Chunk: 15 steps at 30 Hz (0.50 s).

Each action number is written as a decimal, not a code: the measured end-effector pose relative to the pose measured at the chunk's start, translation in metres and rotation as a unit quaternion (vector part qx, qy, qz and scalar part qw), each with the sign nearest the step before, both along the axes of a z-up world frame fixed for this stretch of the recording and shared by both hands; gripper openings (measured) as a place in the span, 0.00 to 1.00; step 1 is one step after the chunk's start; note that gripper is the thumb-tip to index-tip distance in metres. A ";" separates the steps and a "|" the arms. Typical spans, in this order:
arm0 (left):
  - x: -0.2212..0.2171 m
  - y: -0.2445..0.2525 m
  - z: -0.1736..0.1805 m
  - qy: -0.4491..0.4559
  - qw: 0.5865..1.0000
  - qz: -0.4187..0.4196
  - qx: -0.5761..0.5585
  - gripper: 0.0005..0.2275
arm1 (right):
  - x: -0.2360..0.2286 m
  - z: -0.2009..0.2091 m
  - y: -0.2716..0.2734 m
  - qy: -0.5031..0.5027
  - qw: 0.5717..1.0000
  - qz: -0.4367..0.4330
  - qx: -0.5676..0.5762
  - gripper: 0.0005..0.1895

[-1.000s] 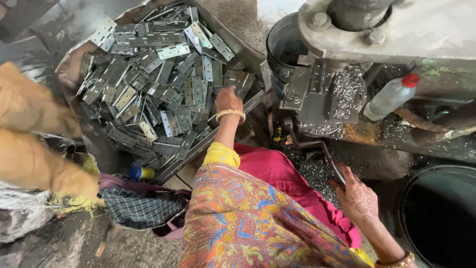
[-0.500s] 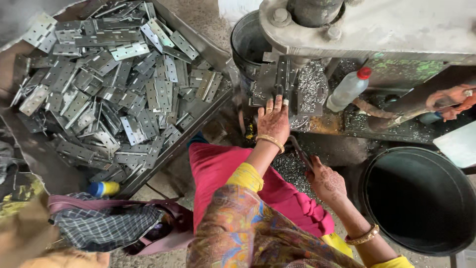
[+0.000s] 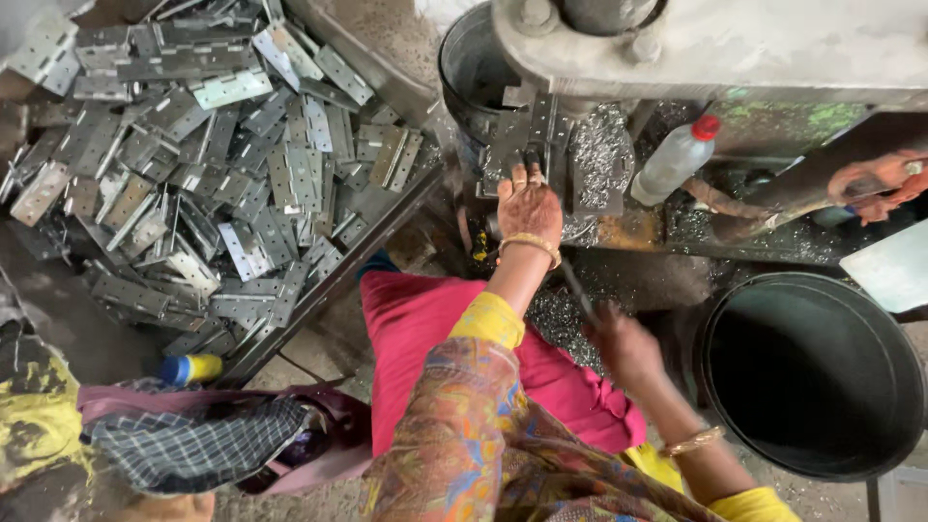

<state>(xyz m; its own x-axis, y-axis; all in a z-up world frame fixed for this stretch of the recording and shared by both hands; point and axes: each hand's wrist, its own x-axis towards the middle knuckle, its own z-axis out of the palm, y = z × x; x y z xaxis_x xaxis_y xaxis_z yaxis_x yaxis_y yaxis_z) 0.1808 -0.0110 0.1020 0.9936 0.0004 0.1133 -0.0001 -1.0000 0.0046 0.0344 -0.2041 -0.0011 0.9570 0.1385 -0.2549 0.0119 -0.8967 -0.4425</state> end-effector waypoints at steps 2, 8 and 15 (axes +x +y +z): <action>0.001 0.003 0.010 0.038 0.999 -0.002 0.014 0.17 | -0.004 -0.018 -0.001 0.005 1.000 -0.024 0.017 0.29; -0.006 0.007 0.004 -0.001 0.999 0.007 -0.036 0.18 | 0.010 0.004 -0.002 0.019 1.000 0.000 0.005 0.24; -0.003 0.012 -0.007 -0.002 0.999 0.007 -0.039 0.17 | 0.003 -0.066 -0.009 -0.034 0.991 0.004 0.131 0.21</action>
<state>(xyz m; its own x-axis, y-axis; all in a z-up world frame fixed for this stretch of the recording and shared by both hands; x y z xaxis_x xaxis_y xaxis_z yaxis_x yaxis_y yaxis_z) 0.1774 0.0006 0.0947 0.9930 0.0241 0.1159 0.0145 -0.9964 0.0834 0.0378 -0.2133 -0.0674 0.9693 0.1993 -0.1443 0.0562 -0.7503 -0.6587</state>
